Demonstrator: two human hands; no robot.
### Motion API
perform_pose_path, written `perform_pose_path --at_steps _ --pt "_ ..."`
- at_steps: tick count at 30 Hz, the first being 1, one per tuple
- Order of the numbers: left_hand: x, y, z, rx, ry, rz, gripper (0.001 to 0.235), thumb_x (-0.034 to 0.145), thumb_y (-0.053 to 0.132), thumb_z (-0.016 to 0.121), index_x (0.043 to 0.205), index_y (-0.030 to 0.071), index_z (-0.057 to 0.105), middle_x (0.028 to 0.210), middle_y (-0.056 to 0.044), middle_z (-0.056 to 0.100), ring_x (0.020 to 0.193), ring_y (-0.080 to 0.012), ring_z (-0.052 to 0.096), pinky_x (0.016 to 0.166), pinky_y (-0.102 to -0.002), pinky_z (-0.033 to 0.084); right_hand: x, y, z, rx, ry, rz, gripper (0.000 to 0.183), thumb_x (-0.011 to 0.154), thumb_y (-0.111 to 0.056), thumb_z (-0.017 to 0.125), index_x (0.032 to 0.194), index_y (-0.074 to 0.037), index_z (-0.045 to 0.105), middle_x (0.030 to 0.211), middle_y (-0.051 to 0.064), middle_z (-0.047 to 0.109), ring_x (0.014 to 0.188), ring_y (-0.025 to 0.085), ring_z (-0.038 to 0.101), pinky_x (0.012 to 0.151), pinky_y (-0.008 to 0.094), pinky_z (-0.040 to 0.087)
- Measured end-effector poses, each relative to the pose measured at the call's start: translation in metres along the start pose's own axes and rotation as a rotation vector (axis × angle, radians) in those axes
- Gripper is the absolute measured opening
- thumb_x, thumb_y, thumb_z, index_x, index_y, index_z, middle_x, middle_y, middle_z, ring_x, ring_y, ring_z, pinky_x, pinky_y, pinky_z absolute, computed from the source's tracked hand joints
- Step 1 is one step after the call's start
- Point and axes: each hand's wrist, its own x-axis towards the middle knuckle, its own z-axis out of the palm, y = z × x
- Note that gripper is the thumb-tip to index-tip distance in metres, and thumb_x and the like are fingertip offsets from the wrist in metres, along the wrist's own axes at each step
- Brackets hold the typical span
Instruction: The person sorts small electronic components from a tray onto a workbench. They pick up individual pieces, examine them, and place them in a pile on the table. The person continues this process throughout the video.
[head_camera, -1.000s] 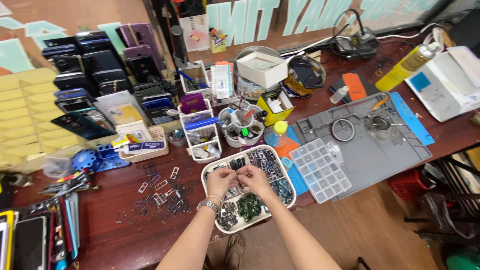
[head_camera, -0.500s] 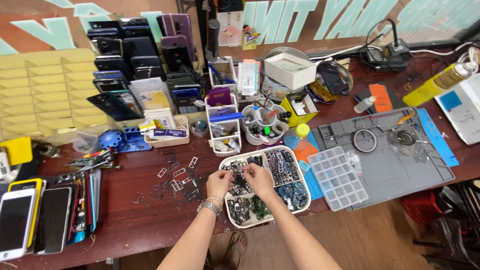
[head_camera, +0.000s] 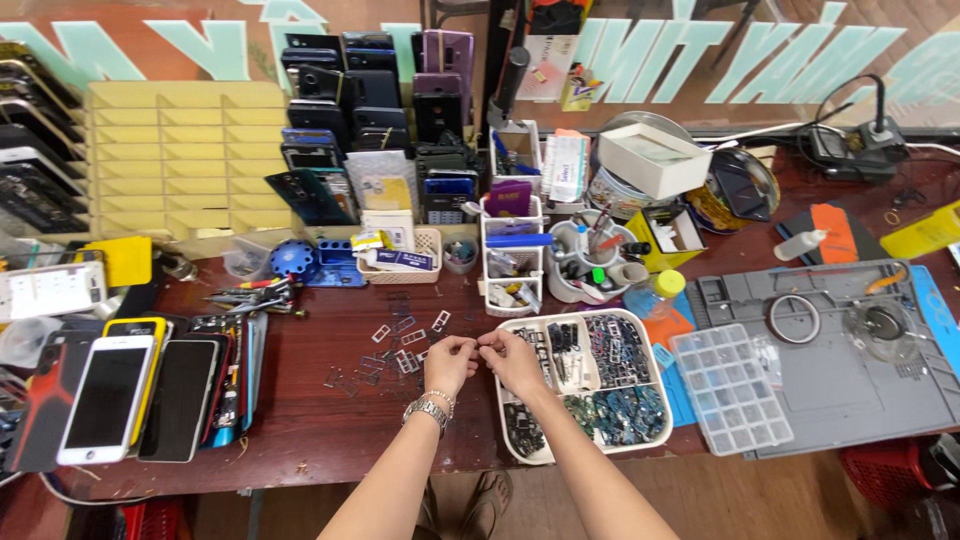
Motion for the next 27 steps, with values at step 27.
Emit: perform_pose_path --at_steps 27 --pt "0.008 -0.003 -0.228 0.579 0.553 -0.005 0.018 0.079 0.016 0.079 0.096 0.011 0.077 0.096 -0.009 0.079 0.096 -0.0268 0.074 0.088 -0.039 0.057 0.029 -0.086 0.163 -0.229 -0.224 -0.128 0.016 0.085 -0.008 0.075 0.101 -0.008 0.074 0.092 0.007 0.075 0.081 0.019 0.071 0.078 0.035 0.058"
